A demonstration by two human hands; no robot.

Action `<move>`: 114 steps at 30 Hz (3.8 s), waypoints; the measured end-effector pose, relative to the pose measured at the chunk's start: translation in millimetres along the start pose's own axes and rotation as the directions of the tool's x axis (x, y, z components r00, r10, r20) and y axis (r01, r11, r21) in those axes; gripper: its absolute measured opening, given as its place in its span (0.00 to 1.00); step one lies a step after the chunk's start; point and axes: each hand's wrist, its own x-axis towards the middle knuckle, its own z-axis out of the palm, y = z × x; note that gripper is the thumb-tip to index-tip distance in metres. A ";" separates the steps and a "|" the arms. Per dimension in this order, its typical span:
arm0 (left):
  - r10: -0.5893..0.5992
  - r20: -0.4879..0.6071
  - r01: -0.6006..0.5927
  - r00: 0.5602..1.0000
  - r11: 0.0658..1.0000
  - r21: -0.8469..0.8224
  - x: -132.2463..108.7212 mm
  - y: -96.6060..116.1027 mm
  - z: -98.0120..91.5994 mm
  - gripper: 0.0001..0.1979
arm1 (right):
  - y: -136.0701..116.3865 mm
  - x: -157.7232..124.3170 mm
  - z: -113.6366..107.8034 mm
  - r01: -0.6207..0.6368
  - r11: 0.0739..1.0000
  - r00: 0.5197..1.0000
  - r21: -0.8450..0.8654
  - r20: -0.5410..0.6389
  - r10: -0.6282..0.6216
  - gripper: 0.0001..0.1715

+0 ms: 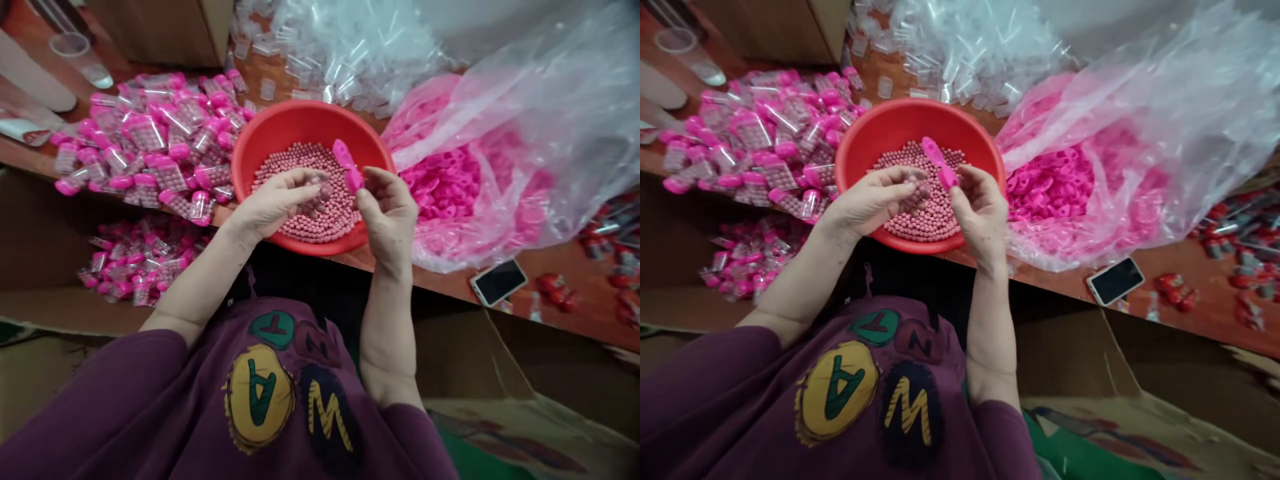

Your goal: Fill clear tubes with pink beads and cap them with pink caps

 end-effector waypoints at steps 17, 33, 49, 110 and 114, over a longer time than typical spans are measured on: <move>-0.005 -0.026 0.003 1.000 0.998 -0.059 1.0 -5.0 6.0 0.08 | -11.1 7.4 29.9 0.113 0.970 0.981 -0.215 0.179 -0.075 0.19; -0.052 -0.127 0.068 0.991 0.990 0.124 -4.7 7.8 23.9 0.18 | -15.2 8.4 23.2 0.384 0.868 0.898 -0.314 0.347 -0.271 0.14; 0.012 -0.099 -0.007 0.995 0.998 0.056 -4.7 -1.8 16.1 0.14 | -14.4 6.4 29.3 0.150 0.943 0.965 -0.296 0.250 -0.075 0.19; -0.097 0.019 0.097 0.995 0.995 0.001 2.3 -10.9 4.5 0.14 | 17.9 -0.3 40.0 0.332 0.768 0.940 -0.548 0.259 -0.221 0.43; -0.087 0.047 0.088 0.995 0.996 -0.024 4.8 -13.7 2.1 0.16 | 13.9 -3.8 39.8 0.390 0.679 0.921 -0.622 0.272 -0.279 0.44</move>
